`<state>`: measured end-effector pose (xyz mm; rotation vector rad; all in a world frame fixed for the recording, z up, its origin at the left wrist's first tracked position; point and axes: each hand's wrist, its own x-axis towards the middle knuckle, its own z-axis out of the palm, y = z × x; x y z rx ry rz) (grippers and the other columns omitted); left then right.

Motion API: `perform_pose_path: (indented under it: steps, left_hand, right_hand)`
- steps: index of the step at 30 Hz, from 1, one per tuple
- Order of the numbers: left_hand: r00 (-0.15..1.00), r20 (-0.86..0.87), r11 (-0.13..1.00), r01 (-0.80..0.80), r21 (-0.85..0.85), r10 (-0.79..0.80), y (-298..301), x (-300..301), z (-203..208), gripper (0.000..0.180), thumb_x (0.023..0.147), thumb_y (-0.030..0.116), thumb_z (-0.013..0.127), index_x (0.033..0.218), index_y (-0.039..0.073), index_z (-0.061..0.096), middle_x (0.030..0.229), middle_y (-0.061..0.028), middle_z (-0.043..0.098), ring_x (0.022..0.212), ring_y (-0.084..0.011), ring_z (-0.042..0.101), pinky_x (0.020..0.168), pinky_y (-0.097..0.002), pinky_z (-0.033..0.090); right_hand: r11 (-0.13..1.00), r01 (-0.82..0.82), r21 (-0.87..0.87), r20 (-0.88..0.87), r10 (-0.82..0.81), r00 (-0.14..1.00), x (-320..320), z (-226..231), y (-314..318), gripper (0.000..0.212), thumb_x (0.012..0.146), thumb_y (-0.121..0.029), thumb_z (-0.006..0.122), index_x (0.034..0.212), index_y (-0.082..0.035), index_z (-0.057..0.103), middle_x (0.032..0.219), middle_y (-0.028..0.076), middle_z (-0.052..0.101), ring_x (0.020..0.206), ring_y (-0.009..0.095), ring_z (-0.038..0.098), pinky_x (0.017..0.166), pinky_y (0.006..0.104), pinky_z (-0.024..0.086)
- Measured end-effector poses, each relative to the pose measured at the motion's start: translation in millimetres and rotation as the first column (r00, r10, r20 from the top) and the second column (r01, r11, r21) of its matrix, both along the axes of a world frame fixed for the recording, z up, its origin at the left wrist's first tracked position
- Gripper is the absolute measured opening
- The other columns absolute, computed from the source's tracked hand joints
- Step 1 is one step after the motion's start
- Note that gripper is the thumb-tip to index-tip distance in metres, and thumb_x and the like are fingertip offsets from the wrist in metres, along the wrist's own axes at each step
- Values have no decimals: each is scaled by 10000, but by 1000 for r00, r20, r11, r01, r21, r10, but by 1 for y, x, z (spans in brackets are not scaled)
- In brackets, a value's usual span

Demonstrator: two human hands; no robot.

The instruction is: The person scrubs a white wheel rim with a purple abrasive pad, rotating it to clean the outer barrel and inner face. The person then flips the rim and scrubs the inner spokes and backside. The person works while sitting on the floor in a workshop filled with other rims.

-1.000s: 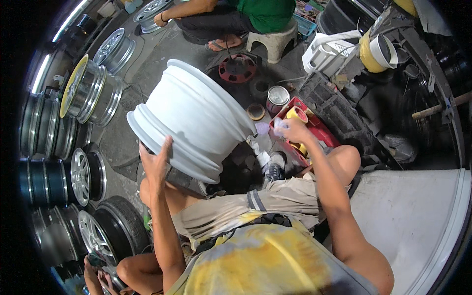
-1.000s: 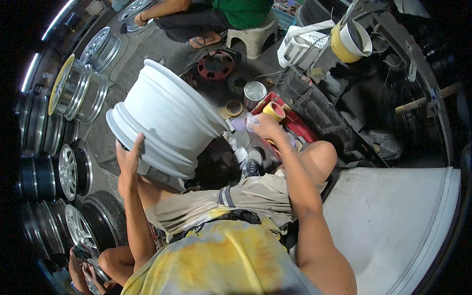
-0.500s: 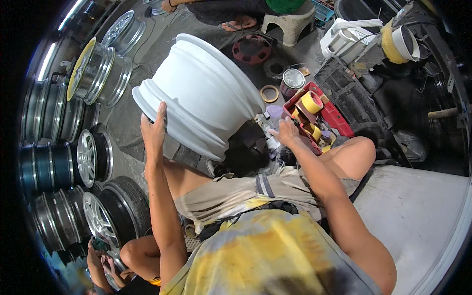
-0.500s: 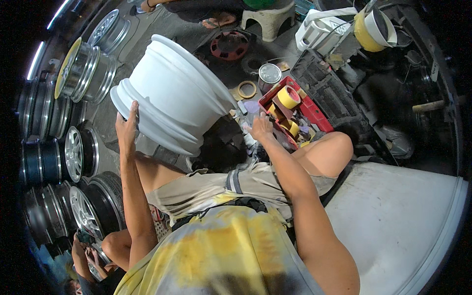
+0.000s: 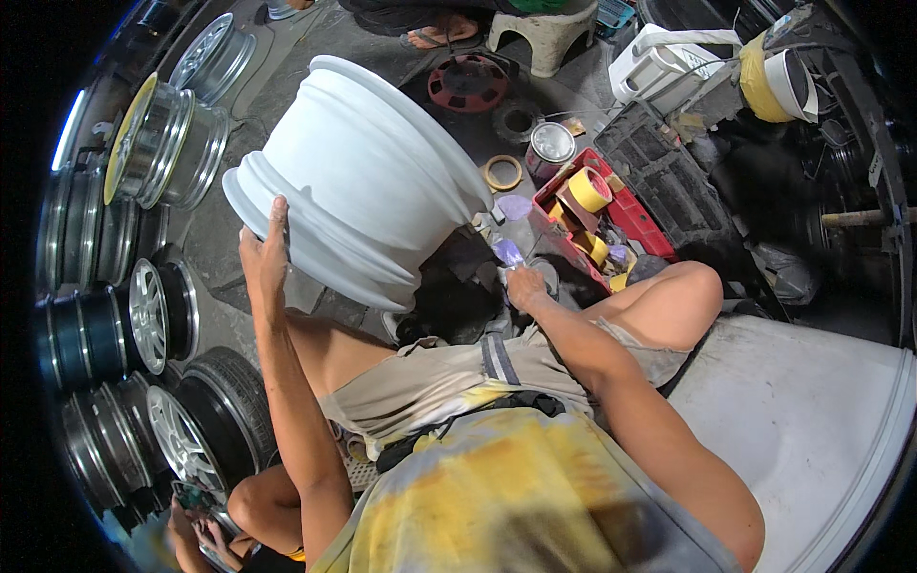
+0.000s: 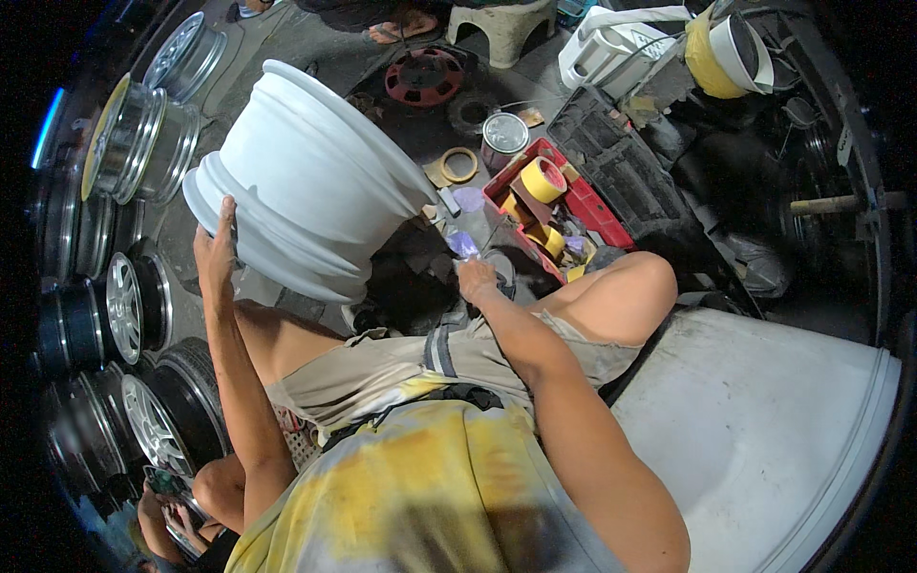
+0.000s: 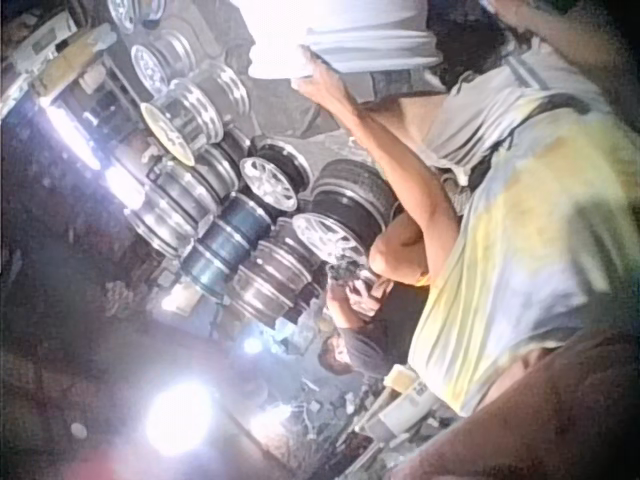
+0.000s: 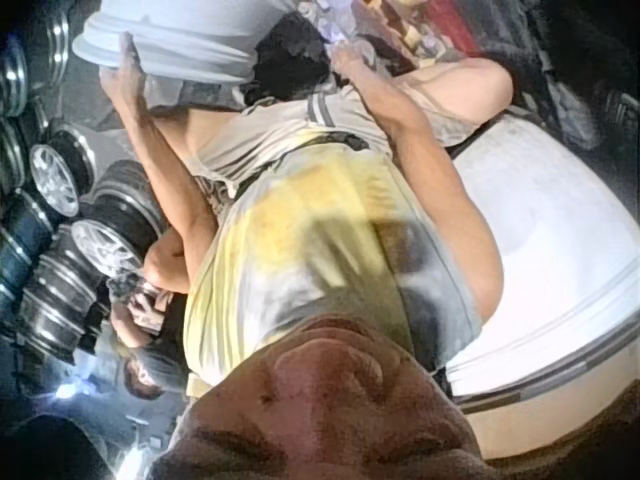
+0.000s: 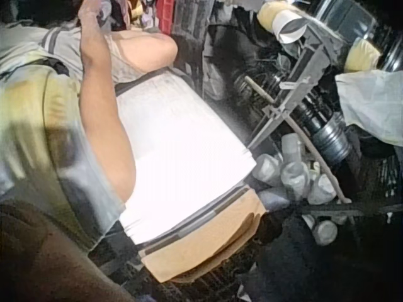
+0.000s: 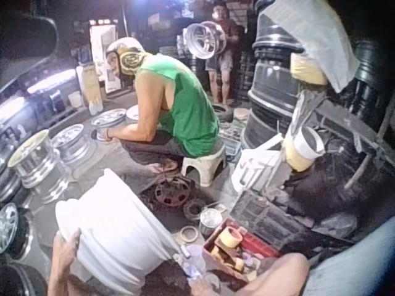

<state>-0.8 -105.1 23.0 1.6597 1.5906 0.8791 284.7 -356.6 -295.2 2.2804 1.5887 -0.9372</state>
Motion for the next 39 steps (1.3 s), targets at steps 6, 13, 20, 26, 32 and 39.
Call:
perform_pose_path:
  steps: [6,13,20,26,32,39]
  left_hand:
    - [999,41,999,28,34,-30,10,-2,4,649,944,509,721,1125,-114,699,1008,-196,721,935,-263,680,870,-367,531]
    - [999,-49,989,-6,-145,-1,40,-11,2,833,874,625,737,1228,-125,657,1117,-226,698,1035,-298,680,953,-386,507]
    - [999,5,986,-30,-165,32,59,-15,12,929,835,653,755,1284,-149,623,1167,-278,680,1105,-357,659,986,-439,492]
    - [999,-27,984,-30,-173,26,87,-25,1,971,792,674,764,1244,-175,630,1146,-338,671,1135,-442,648,1045,-554,448]
    - [994,-91,989,-78,-125,67,67,-18,8,967,810,669,760,1257,-176,617,1142,-355,664,1136,-446,650,1044,-525,465]
    - [995,-91,994,-60,-92,52,59,-10,12,958,825,675,740,1238,-180,622,1110,-357,667,1080,-444,676,978,-525,513]
  right_hand:
    - [997,36,62,103,-42,994,7,-8,-9,639,804,-300,843,1334,-85,557,1370,181,504,1135,370,662,940,475,557]
    - [991,48,126,69,-57,996,19,-44,-7,365,855,-209,748,1162,-35,653,1228,249,625,1086,414,675,936,509,549]
    - [814,246,526,-118,-216,969,14,-17,40,282,858,-192,721,1088,-42,658,1117,257,660,1071,456,651,922,538,527]
    - [871,118,478,-380,84,921,7,-10,55,214,847,-224,728,930,-35,675,966,236,699,948,426,673,844,528,526]
    - [948,-278,153,-263,311,913,-16,-3,2,197,858,-250,696,897,-60,728,866,204,720,928,389,714,825,496,567]
    - [900,-434,-49,-107,427,898,-53,-41,-40,179,877,-166,679,1003,-47,726,1153,192,676,1001,374,714,861,495,570]
